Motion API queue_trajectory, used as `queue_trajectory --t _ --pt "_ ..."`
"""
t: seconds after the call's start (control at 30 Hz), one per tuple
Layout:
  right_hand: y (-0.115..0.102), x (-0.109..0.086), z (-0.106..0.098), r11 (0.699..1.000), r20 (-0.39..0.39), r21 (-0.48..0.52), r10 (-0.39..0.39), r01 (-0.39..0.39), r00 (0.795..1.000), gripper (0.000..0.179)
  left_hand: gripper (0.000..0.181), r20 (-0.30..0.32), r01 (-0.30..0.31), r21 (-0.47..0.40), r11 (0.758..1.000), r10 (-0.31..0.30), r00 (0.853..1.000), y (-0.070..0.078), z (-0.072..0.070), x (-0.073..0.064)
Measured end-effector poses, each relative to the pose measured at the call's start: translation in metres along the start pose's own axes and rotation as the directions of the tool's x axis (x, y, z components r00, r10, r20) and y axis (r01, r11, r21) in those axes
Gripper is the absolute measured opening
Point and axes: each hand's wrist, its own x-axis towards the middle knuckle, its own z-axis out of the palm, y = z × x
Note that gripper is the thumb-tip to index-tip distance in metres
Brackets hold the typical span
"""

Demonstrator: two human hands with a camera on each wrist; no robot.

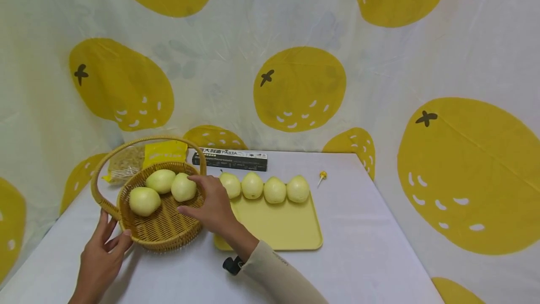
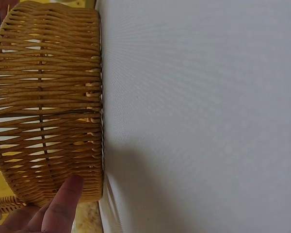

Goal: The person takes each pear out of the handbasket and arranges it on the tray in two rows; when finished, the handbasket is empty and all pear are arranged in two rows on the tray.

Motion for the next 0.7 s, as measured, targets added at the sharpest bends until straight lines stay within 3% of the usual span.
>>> queue_trajectory --t 0.17,0.5,0.7 --pt "-0.001 0.011 0.017 0.998 -0.003 -0.056 -0.02 0.02 1.0 0.077 0.09 -0.003 0.006 0.006 1.0 -0.006 1.0 0.0 0.0 0.001" --pt "0.005 0.032 0.047 0.994 -0.008 -0.058 0.088 -0.088 0.996 0.076 0.09 0.005 0.014 0.002 1.0 -0.014 1.0 -0.001 0.002 0.002" --pt "0.01 0.046 0.056 0.989 -0.007 -0.118 0.086 -0.086 0.996 0.078 0.09 -0.007 -0.001 0.0 1.0 0.001 1.0 -0.002 0.003 -0.001"
